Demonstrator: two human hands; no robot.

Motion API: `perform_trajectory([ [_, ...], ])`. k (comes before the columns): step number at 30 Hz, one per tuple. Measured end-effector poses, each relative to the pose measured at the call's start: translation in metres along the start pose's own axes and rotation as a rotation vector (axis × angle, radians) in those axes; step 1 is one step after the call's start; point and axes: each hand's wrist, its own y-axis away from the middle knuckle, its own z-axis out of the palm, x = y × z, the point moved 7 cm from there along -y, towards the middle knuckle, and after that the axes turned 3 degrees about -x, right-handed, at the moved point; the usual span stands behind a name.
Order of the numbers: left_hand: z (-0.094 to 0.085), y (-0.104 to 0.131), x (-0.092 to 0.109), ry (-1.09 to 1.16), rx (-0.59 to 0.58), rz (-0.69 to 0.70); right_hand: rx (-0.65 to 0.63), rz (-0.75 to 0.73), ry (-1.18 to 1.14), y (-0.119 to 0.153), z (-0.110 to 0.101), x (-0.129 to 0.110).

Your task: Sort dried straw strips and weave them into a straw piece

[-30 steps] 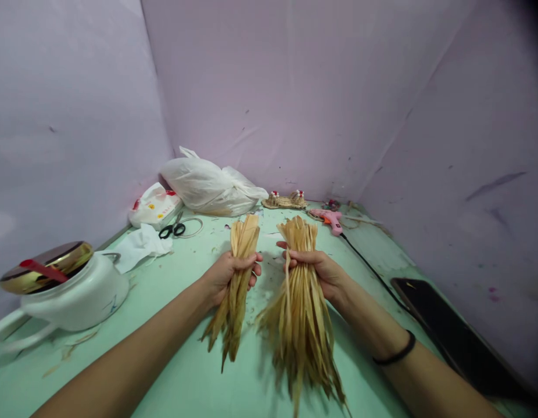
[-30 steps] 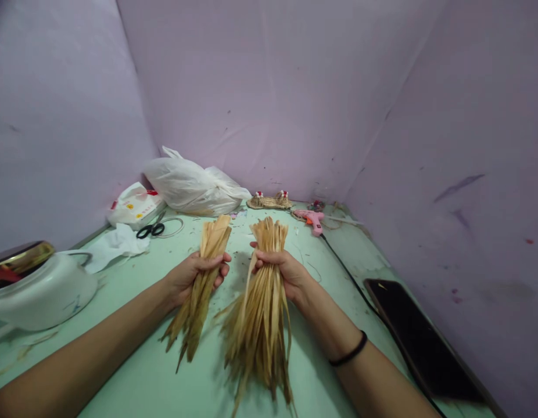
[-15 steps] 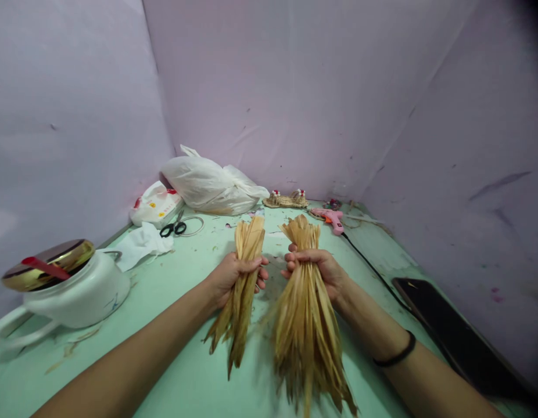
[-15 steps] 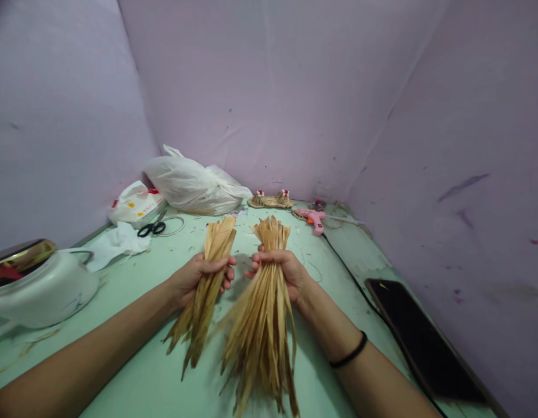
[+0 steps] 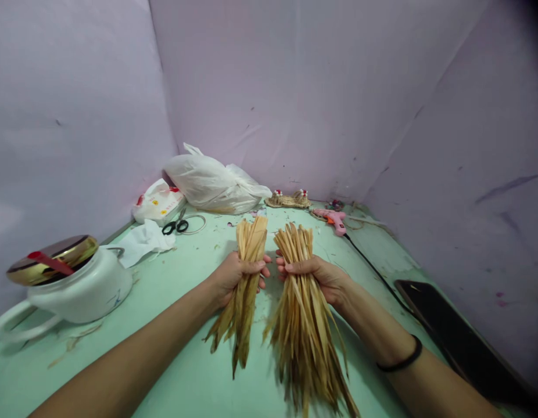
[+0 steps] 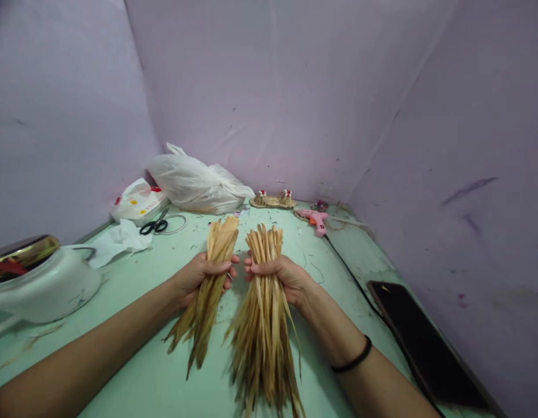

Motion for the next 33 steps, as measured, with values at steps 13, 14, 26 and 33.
perform_trajectory([
  [13, 0.008, 0.003, 0.000, -0.011, 0.008, 0.008, -0.039, -0.103, 0.104, 0.000, 0.011, 0.001],
  [14, 0.011, 0.004, -0.001, -0.013, -0.011, 0.007, -0.051, -0.131, 0.114, 0.001, 0.015, 0.002],
  [26, 0.003, 0.004, -0.006, 0.093, 0.148, 0.001, 0.260, -0.240, 0.140, 0.001, -0.002, -0.003],
  [33, 0.013, 0.006, -0.005, 0.215, 0.076, 0.047, 0.160, -0.311, 0.210, 0.003, 0.017, 0.001],
])
